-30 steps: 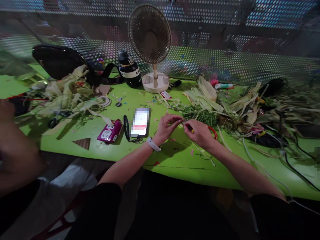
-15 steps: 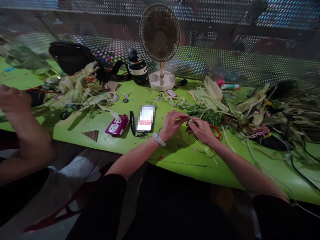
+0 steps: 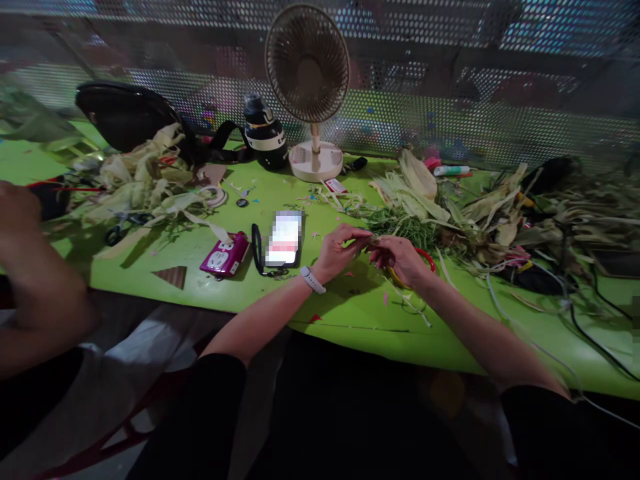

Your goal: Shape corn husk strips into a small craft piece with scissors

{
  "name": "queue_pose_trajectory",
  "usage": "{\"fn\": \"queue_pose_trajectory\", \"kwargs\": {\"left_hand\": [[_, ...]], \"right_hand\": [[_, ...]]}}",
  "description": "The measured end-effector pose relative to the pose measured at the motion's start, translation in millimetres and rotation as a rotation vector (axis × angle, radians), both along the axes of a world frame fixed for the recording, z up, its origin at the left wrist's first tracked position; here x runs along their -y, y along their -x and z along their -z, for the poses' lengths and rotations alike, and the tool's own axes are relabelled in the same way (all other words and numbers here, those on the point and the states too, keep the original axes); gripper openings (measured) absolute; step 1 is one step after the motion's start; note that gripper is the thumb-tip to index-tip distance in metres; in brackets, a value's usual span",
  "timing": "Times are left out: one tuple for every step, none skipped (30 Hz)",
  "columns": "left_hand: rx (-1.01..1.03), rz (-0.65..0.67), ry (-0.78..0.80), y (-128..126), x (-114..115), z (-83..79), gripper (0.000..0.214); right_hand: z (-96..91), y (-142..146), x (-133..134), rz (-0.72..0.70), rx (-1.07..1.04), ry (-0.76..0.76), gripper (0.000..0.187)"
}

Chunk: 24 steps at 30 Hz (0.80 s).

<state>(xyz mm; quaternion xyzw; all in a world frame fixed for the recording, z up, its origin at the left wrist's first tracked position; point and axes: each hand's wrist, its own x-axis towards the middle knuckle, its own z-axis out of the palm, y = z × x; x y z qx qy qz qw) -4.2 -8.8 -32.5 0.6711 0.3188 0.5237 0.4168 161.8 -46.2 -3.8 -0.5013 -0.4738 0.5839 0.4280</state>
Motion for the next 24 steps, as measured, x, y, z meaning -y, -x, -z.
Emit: {"fn": "queue_pose_trajectory", "kwargs": {"left_hand": [[0.013, 0.010, 0.043, -0.1, 0.4, -1.3, 0.020], [0.025, 0.026, 0.092, -0.2, 1.0, -3.1, 0.022], [0.033, 0.045, 0.137, -0.3, 2.0, -5.3, 0.024], [0.035, 0.062, 0.173, -0.3, 3.1, -7.9, 0.025], [0.033, 0.067, 0.195, -0.3, 4.5, -10.8, 0.023], [0.025, 0.060, 0.206, -0.2, 5.9, -13.8, 0.021], [0.020, 0.051, 0.217, 0.0, 7.1, -16.7, 0.018], [0.014, 0.044, 0.234, 0.2, 8.2, -19.3, 0.016], [0.002, 0.045, 0.259, 0.7, 8.8, -21.4, 0.015], [-0.008, 0.049, 0.287, 1.2, 8.9, -22.8, 0.014], [-0.018, 0.058, 0.317, 2.0, 8.5, -23.7, 0.014], [-0.029, 0.073, 0.346, 2.9, 7.7, -24.0, 0.014], [-0.038, 0.091, 0.373, 4.0, 6.7, -23.8, 0.014], [-0.045, 0.108, 0.401, 5.2, 5.5, -23.3, 0.014], [-0.051, 0.126, 0.428, 6.3, 4.4, -22.6, 0.014], [-0.058, 0.145, 0.456, 7.3, 3.4, -21.7, 0.015], [-0.064, 0.162, 0.483, 8.0, 2.6, -20.7, 0.015], [-0.070, 0.175, 0.505, 8.5, 2.1, -19.3, 0.015], [-0.075, 0.184, 0.523, 8.5, 1.7, -17.6, 0.015], [-0.079, 0.192, 0.533, 8.1, 1.5, -15.6, 0.016], [-0.083, 0.201, 0.537, 7.4, 1.2, -13.2, 0.016], [-0.084, 0.207, 0.534, 6.4, 0.9, -10.5, 0.017], [-0.082, 0.214, 0.527, 5.3, 0.5, -7.7, 0.018], [-0.082, 0.220, 0.515, 4.2, -0.1, -5.0, 0.019]], "right_hand": [[1.8, -1.0, 0.9, 0.001, 0.069, -0.078, 0.026], [4.1, -2.2, 1.9, 0.005, 0.171, -0.185, 0.026], [6.8, -3.6, 2.8, 0.005, 0.304, -0.319, 0.025], [9.8, -5.2, 3.6, 0.004, 0.457, -0.471, 0.024], [13.0, -6.8, 4.2, 0.004, 0.615, -0.627, 0.023], [16.1, -8.3, 4.5, 0.004, 0.766, -0.772, 0.022], [19.0, -9.6, 4.5, -0.001, 0.901, -0.894, 0.022], [21.3, -10.5, 4.4, -0.009, 1.016, -0.987, 0.023], [23.1, -11.1, 4.3, -0.016, 1.110, -1.054, 0.024], [24.2, -11.3, 4.1, -0.026, 1.186, -1.101, 0.024], [24.7, -11.0, 4.2, -0.044, 1.243, -1.135, 0.023], [24.8, -10.5, 4.4, -0.062, 1.282, -1.159, 0.023], [24.7, -9.6, 5.0, -0.080, 1.307, -1.174, 0.023], [24.3, -8.7, 5.7, -0.094, 1.324, -1.179, 0.023], [24.0, -7.8, 6.7, -0.106, 1.339, -1.177, 0.023], [23.7, -6.9, 7.7, -0.116, 1.354, -1.171, 0.024], [23.5, -6.3, 8.9, -0.126, 1.367, -1.163, 0.024], [23.3, -5.9, 10.0, -0.135, 1.379, -1.154, 0.025], [23.2, -5.6, 11.0, -0.147, 1.388, -1.144, 0.025], [23.2, -5.4, 11.8, -0.158, 1.397, -1.133, 0.025], [23.1, -5.2, 12.6, -0.170, 1.404, -1.120, 0.025], [23.0, -4.8, 13.3, -0.183, 1.410, -1.105, 0.024], [22.8, -4.3, 13.9, -0.197, 1.416, -1.086, 0.024], [22.6, -3.5, 14.5, -0.213, 1.421, -1.068, 0.023]]}}
